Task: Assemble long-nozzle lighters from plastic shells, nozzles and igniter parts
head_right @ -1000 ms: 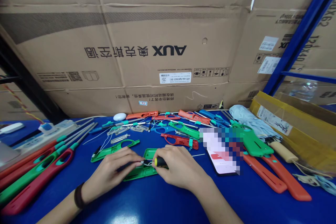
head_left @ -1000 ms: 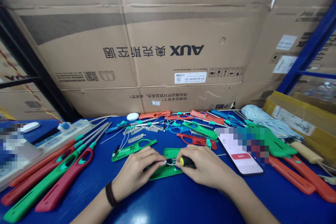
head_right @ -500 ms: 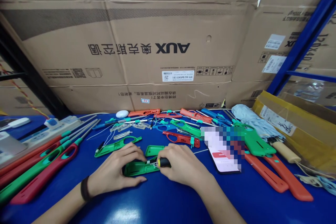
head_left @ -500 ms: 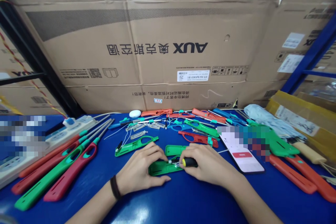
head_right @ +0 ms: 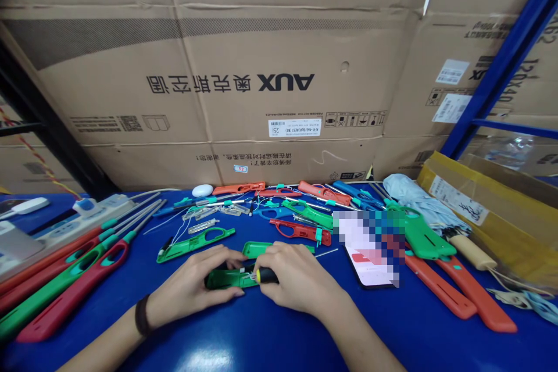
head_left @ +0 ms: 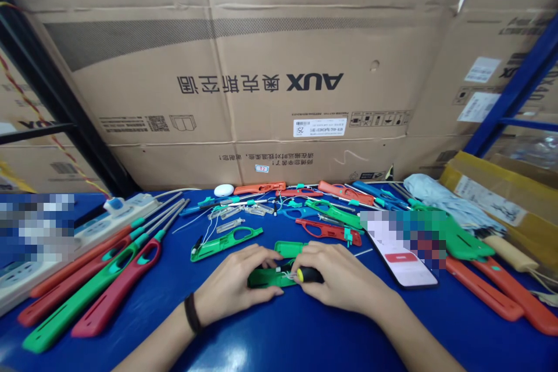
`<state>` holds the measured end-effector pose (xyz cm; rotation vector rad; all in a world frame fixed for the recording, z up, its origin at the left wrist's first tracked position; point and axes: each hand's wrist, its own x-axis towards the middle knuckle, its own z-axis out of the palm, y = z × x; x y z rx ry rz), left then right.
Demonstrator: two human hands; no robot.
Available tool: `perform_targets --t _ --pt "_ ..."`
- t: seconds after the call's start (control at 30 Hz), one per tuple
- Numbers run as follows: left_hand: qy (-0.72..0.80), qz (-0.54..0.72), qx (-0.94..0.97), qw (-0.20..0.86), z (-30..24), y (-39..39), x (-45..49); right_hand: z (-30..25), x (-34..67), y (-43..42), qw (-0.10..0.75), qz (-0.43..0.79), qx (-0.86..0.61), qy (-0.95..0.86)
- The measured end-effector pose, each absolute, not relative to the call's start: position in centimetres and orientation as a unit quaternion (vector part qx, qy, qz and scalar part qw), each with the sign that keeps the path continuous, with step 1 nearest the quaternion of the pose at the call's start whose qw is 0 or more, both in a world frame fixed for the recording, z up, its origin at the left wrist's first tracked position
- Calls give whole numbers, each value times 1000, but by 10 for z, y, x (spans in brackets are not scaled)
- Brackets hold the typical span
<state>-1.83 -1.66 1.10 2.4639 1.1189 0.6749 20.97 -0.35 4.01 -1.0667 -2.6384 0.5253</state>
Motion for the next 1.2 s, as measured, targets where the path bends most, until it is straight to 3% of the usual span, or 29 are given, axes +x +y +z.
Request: perform_targets --t 0.43,1.2 --pt "359 241 886 168 12 -16 -18 39 211 -2 145 168 -385 -896" --pt "364 227 891 149 10 -14 -19 33 202 -1 91 74 -361 -925"
